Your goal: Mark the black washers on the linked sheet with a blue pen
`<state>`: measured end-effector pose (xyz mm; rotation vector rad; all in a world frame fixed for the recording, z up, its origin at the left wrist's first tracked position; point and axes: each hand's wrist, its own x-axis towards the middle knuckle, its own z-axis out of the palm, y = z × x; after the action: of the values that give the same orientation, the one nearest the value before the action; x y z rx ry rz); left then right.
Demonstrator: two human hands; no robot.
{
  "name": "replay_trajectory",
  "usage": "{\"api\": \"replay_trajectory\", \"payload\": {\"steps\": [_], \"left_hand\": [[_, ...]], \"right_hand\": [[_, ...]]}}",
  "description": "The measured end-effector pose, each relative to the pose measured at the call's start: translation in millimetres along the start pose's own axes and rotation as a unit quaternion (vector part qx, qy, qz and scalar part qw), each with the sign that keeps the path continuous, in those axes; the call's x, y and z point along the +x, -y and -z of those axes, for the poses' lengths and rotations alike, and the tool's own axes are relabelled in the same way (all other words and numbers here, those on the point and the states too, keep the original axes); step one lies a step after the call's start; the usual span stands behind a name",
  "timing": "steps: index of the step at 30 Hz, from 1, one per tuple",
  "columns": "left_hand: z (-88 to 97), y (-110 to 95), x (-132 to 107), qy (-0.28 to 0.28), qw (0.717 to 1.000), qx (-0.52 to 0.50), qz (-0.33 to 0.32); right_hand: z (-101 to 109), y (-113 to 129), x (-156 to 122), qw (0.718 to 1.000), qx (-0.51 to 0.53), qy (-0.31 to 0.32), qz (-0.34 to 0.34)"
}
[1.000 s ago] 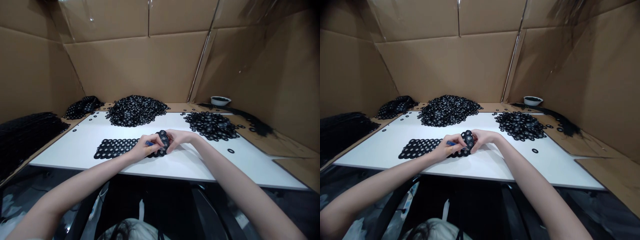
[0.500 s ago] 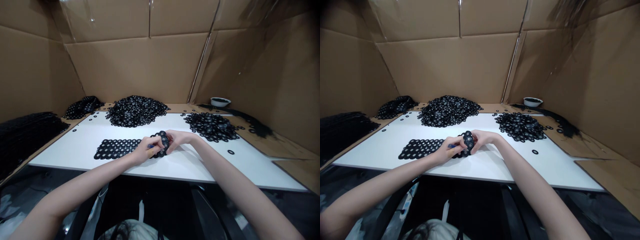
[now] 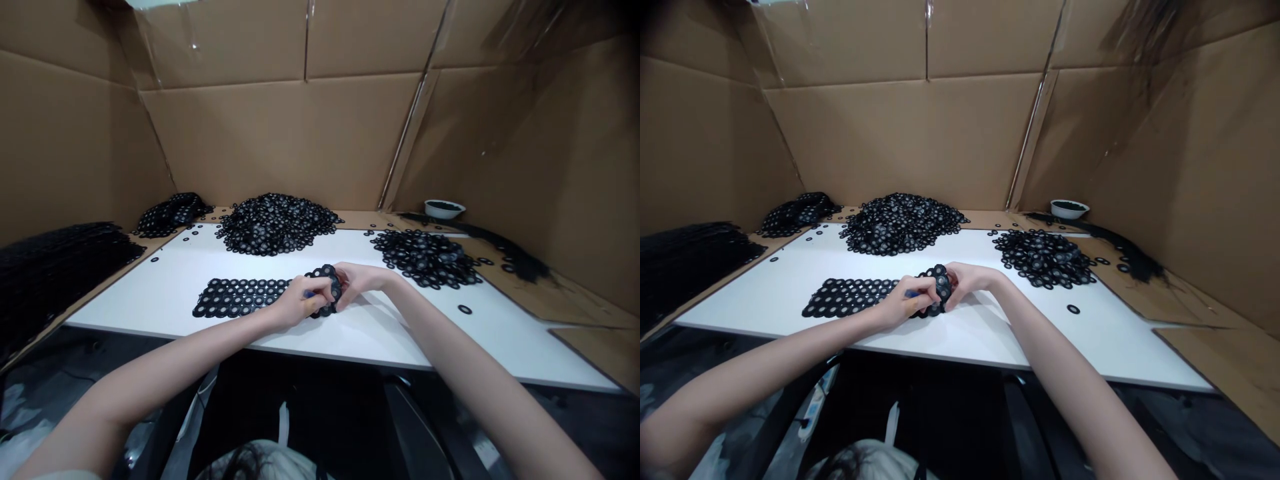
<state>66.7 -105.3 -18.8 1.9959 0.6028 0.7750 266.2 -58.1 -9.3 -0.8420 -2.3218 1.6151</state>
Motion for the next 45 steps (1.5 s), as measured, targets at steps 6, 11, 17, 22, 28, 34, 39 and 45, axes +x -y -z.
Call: {"api": "replay_trajectory", "payload": {"steps": [6,11,17,22,28,34,39,45], "left_hand": [[-2.2,0.9,-0.4,0.02,1.0,-0.016,0.017],[-1.6,6.0,0.3,0.0,0.995,-0.103,0.015],[0.8,15.9,3.5,-0.097,0.978,-0.181,0.041],[-0.4,16.0,2.3,-0.093,0.984,-0.153,0.018],[0.2,8.9,-1.3,-0.077,0.99,-0.119,0.008],[-0.9,13.4,-2.6,-0.065,0.993,-0.1,0.004],[-0.2,14.3,-3.6,-0.044,0.997,-0.069,-0.008],[0.4,12.2,-3.7,-0.034,0.998,-0.041,-0.022]], "right_hand": [[0.1,-0.9,0.3,1.0,-0.003,-0.005,-0.007],[-0.3,2.7,-1.5,1.0,0.002,0.009,-0.012],[-2.1,7.3,-4.0,0.999,0.005,0.002,-0.035],[-2.0,6.8,-4.1,0.999,0.006,0.002,-0.038],[-1.1,3.3,-3.0,0.999,0.003,0.004,-0.032],[-0.7,0.9,-2.3,1.0,0.003,0.014,-0.022],[-0.5,1.5,-1.7,1.0,0.004,0.011,-0.021],[-0.8,3.7,-1.5,1.0,0.0,0.007,-0.012]]}}
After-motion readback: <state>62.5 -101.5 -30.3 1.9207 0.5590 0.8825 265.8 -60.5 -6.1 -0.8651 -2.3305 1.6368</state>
